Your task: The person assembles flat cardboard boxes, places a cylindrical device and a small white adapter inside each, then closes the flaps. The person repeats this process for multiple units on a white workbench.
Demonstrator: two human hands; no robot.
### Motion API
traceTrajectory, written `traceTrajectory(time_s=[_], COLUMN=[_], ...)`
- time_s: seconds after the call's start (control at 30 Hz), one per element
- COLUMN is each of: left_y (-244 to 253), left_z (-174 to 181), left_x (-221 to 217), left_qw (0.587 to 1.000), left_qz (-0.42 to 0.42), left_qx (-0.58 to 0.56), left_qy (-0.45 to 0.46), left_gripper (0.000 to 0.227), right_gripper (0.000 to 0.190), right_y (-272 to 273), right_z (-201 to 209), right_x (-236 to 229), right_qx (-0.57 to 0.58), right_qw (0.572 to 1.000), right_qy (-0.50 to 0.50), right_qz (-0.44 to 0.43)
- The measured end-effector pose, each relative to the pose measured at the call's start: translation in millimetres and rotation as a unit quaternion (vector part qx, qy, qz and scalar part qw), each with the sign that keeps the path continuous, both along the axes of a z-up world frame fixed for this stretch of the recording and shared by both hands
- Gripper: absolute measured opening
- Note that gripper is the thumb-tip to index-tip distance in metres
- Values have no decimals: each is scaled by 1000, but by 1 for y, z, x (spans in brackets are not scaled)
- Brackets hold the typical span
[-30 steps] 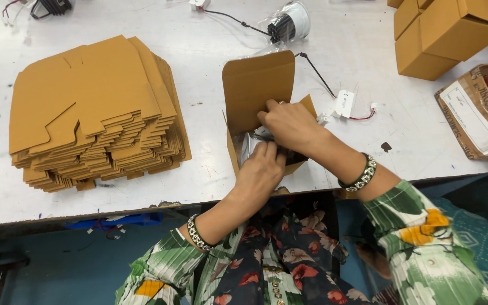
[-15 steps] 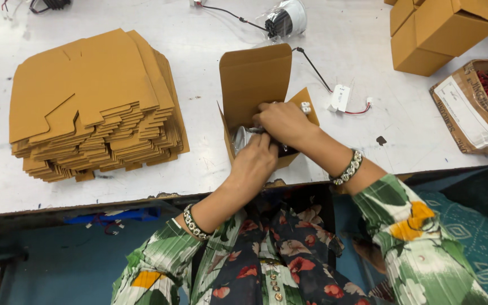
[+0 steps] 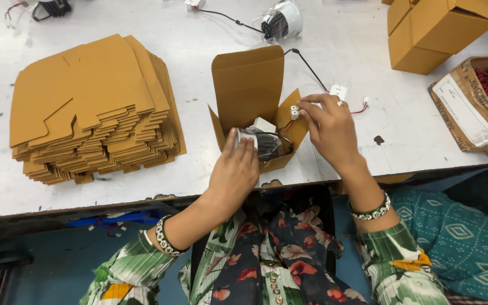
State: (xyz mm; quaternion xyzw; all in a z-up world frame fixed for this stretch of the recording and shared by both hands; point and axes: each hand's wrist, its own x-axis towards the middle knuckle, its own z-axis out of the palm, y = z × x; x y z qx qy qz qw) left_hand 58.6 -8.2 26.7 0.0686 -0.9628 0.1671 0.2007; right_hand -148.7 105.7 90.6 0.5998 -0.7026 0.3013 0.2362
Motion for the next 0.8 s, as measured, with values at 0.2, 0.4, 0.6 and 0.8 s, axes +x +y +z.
traceTrajectory(time_s=[0.2,0.4,0.6,0.8], left_y=[-1,-1,-1,10], left_z=[-9,20,51,14], left_x=[-11,-3,-33,-63], left_qw=[999,989,915,870], left_qz=[-2,-42,-150,-69], left_qx=[-41,137,331,471], left_qy=[-1,-26,176,125], left_gripper=[41,67,86,23], right_gripper=[10,11,19,21], right_y=[-10,-1,17,29], right_z=[-2,8,-1,-44], right_x=[24,20,-1,12], right_qx=[18,29,-23,-88], right_qw=[998,998,988,945], right_qy=[62,52,-148,-313], right_qz=[-27,8,20,35])
